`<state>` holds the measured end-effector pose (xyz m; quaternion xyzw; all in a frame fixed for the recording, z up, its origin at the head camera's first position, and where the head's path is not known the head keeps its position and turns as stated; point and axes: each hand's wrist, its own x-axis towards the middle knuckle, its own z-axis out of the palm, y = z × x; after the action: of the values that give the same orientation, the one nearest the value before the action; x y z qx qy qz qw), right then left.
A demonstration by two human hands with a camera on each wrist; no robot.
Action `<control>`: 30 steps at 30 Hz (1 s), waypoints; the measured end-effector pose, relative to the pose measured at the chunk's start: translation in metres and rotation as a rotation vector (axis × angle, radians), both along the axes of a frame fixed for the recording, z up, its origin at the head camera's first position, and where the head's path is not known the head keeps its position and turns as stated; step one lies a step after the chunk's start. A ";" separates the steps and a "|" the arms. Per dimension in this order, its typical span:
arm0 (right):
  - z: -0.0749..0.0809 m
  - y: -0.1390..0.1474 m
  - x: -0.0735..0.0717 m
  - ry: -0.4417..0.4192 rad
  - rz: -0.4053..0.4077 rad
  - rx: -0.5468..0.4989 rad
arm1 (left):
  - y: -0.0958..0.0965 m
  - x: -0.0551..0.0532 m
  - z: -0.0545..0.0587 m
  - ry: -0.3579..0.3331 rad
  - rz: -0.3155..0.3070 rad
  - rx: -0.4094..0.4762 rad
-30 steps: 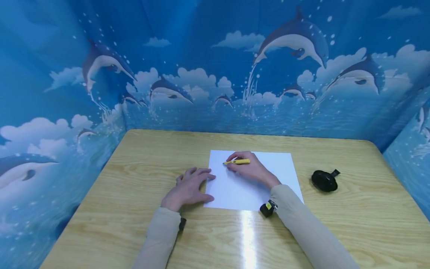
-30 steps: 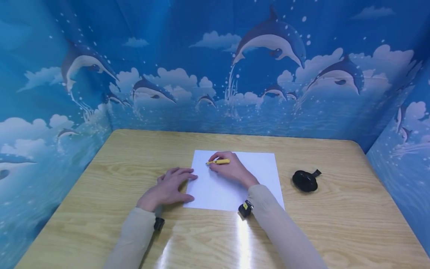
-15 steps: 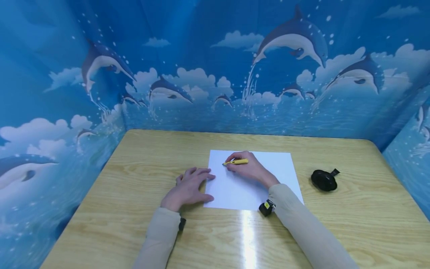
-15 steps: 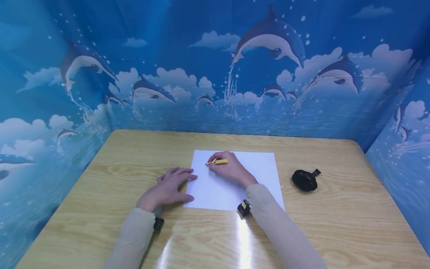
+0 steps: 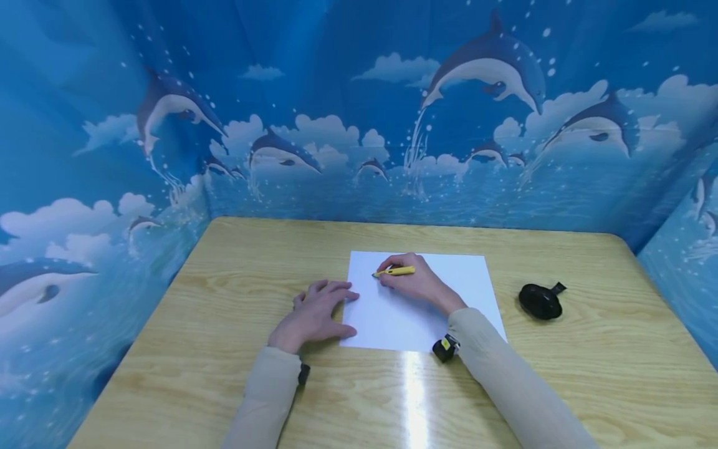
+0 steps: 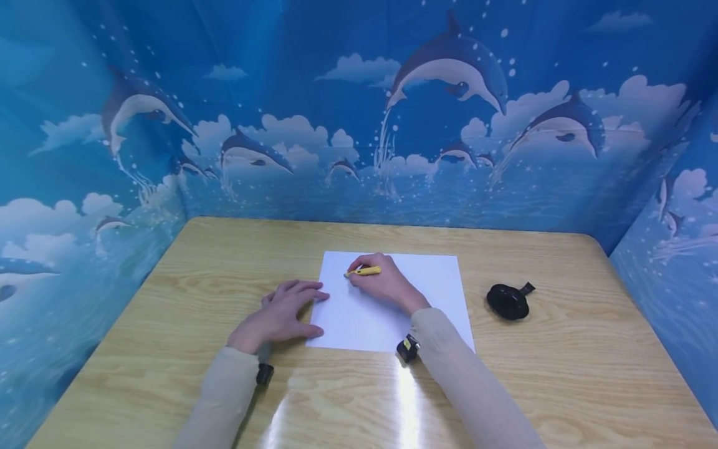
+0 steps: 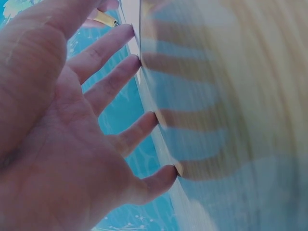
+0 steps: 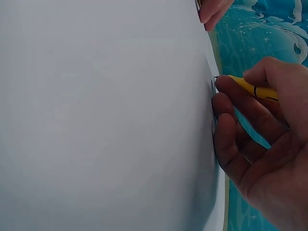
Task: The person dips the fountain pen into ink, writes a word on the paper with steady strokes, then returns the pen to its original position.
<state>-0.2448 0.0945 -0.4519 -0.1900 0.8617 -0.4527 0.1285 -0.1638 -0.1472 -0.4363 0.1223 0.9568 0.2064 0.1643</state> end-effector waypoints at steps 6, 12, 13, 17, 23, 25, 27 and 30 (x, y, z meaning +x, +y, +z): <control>-0.001 0.002 0.000 0.001 -0.004 0.018 | 0.000 -0.001 0.000 0.009 -0.001 0.012; 0.000 0.004 0.000 -0.002 -0.007 0.026 | 0.000 -0.001 0.000 0.011 0.000 0.012; 0.000 0.004 0.000 -0.002 -0.007 0.025 | 0.000 -0.001 0.000 0.010 0.000 0.013; 0.000 0.006 0.001 0.001 -0.008 0.021 | 0.000 -0.001 0.001 0.005 0.004 0.015; 0.001 0.009 0.002 0.001 -0.016 0.021 | 0.000 0.000 0.003 0.007 0.002 0.015; 0.001 0.010 0.002 -0.004 -0.021 0.019 | 0.000 0.000 0.003 0.006 0.002 0.016; 0.001 0.011 0.003 -0.010 -0.024 0.018 | 0.000 0.000 0.003 0.004 0.002 0.019; 0.001 0.012 0.003 -0.017 -0.026 0.016 | 0.000 0.000 0.002 0.001 0.003 0.021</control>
<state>-0.2418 0.1064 -0.4512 -0.1741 0.8664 -0.4492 0.1313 -0.1638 -0.1472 -0.4345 0.1229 0.9548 0.2168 0.1622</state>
